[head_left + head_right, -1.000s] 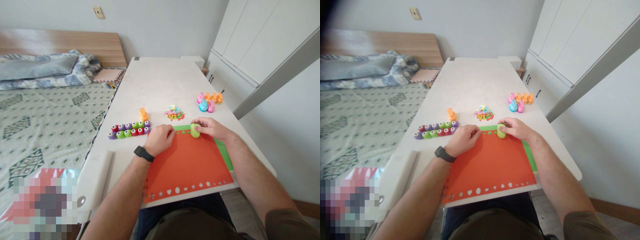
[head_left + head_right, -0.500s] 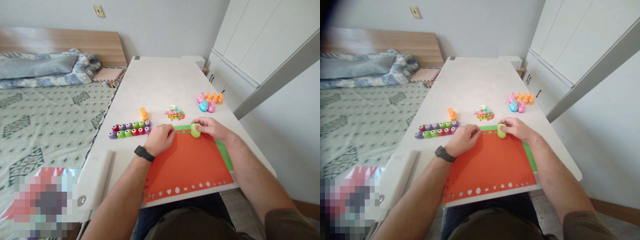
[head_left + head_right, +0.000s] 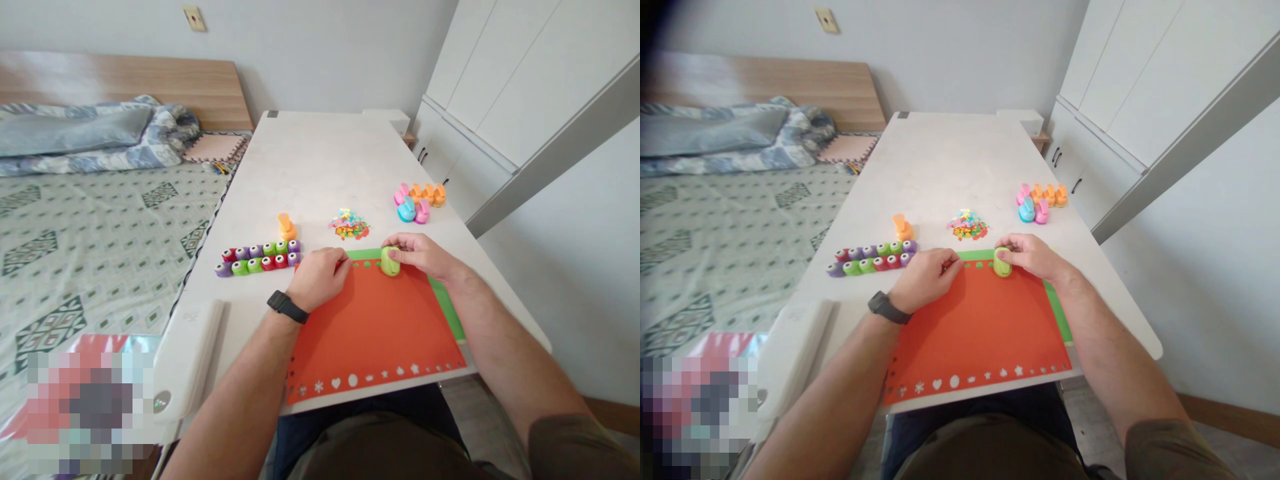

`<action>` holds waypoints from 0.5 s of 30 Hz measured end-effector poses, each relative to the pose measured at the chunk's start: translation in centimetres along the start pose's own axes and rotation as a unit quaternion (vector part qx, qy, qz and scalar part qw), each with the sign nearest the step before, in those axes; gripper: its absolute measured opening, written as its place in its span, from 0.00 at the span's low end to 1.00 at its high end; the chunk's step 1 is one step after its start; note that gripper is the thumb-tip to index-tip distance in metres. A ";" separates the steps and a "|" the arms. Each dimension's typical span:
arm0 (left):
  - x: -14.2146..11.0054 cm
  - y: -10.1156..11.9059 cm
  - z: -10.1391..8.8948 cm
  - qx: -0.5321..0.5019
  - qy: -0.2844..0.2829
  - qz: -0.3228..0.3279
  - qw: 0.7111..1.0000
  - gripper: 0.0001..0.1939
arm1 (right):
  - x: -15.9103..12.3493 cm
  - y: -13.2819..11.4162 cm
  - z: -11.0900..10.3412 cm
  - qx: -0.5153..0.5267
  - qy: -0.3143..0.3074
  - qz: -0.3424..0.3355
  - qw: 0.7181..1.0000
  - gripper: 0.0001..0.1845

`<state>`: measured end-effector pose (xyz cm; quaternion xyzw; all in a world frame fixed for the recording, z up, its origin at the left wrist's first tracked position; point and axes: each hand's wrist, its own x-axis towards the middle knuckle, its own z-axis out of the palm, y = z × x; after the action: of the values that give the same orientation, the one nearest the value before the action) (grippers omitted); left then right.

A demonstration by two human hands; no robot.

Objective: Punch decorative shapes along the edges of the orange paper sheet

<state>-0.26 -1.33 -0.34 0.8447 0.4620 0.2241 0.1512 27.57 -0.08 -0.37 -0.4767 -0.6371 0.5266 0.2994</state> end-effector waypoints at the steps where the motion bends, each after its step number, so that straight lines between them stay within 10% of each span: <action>1: 0.0 0.0 0.0 -0.001 0.000 0.002 1.000 0.13 | 0.0 0.0 0.0 0.000 0.002 -0.001 1.000 0.25; 15: -0.1 0.1 0.0 -0.006 -0.002 -0.001 1.000 0.12 | 0.0 -0.3 0.5 -0.069 0.000 -0.029 0.997 0.24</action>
<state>-0.25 -1.41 -0.29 0.8438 0.4609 0.2254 0.1571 27.05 -0.23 -0.21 -0.4778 -0.6851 0.4724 0.2813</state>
